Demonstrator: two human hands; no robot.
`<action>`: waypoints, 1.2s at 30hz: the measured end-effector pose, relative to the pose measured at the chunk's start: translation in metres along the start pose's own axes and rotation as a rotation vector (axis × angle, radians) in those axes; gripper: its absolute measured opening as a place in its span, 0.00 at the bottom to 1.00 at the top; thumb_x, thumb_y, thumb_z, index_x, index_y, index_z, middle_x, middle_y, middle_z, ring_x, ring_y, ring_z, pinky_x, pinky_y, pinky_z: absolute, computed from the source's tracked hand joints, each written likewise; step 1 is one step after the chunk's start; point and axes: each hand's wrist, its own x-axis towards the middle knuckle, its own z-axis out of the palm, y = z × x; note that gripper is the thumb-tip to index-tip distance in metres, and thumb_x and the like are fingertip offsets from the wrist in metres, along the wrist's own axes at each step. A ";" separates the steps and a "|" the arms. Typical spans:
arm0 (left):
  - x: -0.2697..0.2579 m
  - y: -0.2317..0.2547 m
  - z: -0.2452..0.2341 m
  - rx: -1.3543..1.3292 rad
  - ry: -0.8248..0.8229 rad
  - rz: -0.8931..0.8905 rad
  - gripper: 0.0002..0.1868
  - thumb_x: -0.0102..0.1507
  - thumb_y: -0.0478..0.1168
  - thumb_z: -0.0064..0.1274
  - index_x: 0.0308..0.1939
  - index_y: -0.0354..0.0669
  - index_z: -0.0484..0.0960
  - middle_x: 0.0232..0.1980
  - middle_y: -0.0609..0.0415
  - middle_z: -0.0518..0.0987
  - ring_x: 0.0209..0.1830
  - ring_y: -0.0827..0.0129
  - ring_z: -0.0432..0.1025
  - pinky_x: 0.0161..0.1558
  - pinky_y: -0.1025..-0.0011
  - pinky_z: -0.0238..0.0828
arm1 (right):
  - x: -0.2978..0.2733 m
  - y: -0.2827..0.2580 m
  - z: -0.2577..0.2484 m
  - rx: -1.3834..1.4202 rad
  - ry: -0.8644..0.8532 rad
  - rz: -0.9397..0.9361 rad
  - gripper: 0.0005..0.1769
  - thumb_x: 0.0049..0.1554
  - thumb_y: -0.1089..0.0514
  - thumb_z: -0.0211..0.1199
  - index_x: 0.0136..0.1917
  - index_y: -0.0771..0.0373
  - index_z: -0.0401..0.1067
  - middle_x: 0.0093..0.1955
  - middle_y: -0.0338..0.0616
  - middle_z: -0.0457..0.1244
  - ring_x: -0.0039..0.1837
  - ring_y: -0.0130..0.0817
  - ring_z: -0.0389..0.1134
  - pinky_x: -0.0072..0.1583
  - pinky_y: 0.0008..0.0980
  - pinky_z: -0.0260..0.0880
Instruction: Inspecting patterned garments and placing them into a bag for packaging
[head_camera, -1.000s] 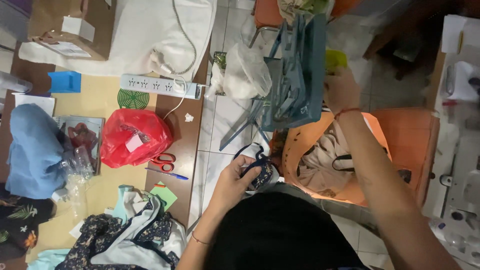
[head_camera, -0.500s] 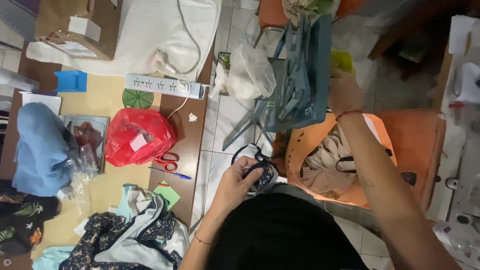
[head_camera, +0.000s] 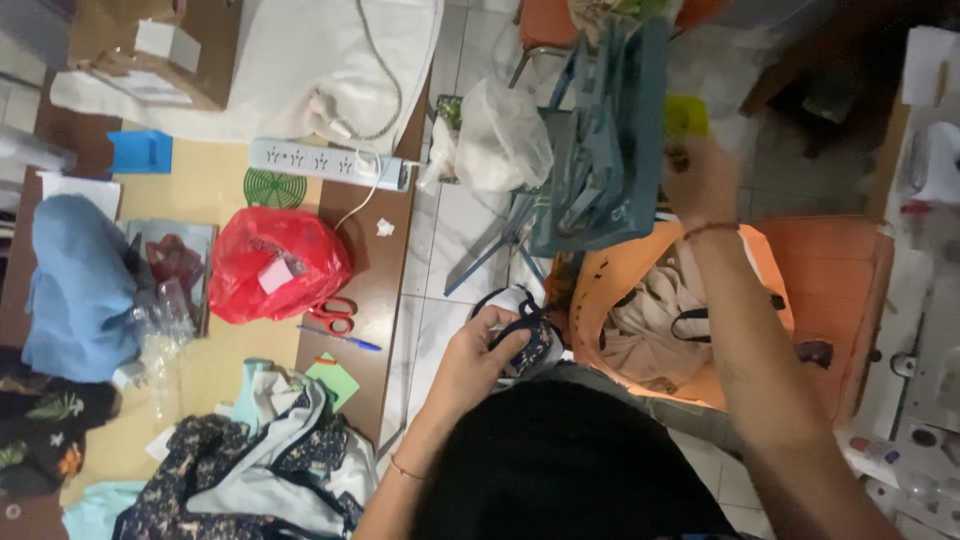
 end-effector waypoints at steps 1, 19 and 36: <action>0.000 -0.001 0.000 -0.001 0.010 0.010 0.08 0.54 0.39 0.53 0.35 0.42 0.74 0.19 0.54 0.72 0.19 0.75 0.63 0.24 0.82 0.61 | -0.008 -0.024 -0.017 0.040 0.011 0.188 0.04 0.51 0.62 0.51 0.40 0.60 0.67 0.37 0.45 0.62 0.42 0.44 0.66 0.45 0.39 0.65; 0.008 -0.014 0.009 -0.045 0.014 0.018 0.09 0.53 0.40 0.53 0.35 0.42 0.75 0.18 0.56 0.70 0.19 0.76 0.63 0.23 0.83 0.61 | -0.067 -0.073 0.027 0.547 -0.121 0.148 0.07 0.55 0.57 0.54 0.46 0.59 0.69 0.37 0.47 0.63 0.39 0.44 0.63 0.45 0.38 0.62; 0.028 -0.005 -0.009 0.294 -0.104 0.151 0.12 0.47 0.45 0.56 0.31 0.44 0.76 0.19 0.50 0.74 0.22 0.62 0.70 0.32 0.69 0.65 | -0.126 -0.079 -0.032 0.917 -0.605 -0.003 0.16 0.44 0.55 0.65 0.43 0.67 0.71 0.37 0.57 0.64 0.47 0.50 0.65 0.51 0.41 0.60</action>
